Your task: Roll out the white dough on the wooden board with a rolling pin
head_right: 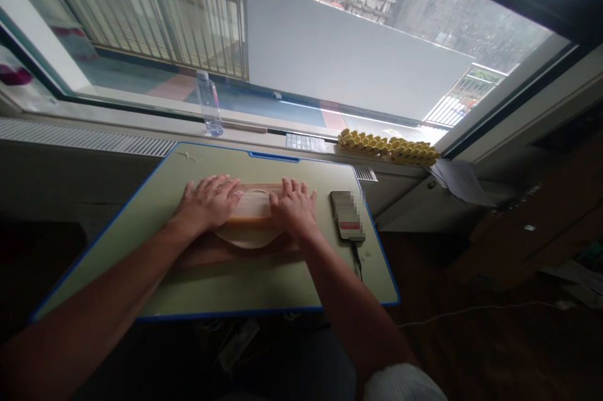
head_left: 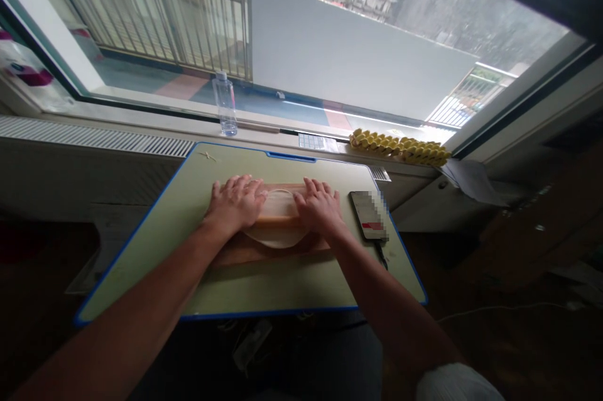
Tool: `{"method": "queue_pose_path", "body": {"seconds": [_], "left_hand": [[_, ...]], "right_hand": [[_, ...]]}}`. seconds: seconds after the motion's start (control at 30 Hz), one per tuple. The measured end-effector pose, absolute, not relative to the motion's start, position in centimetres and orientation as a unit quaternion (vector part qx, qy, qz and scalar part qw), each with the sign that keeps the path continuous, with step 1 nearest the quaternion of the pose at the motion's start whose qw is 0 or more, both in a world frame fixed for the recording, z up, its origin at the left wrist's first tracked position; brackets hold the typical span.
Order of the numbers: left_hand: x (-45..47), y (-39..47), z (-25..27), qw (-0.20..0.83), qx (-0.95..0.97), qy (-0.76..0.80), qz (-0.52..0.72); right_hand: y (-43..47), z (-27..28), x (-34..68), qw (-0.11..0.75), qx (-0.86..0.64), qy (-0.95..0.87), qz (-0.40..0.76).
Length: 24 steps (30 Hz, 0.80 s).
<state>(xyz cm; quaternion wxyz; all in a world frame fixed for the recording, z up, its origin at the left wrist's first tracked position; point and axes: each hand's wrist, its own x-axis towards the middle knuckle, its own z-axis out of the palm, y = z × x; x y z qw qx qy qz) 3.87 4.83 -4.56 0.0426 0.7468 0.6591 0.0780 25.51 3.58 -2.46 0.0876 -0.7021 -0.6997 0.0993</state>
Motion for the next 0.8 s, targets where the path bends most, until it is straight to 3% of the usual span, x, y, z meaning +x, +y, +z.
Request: {"method": "queue_pose_path", "body": {"seconds": [0.27, 0.8], "left_hand": [[4.2, 8.8, -4.0, 0.017, 0.743, 0.659, 0.114], [4.3, 15.7, -3.8, 0.03, 0.701, 0.704, 0.108]], "right_hand": [[8.0, -3.1, 25.3, 0.122, -0.705, -0.698, 0.038], [16.1, -4.1, 25.5, 0.113, -0.74, -0.662, 0.036]]}}
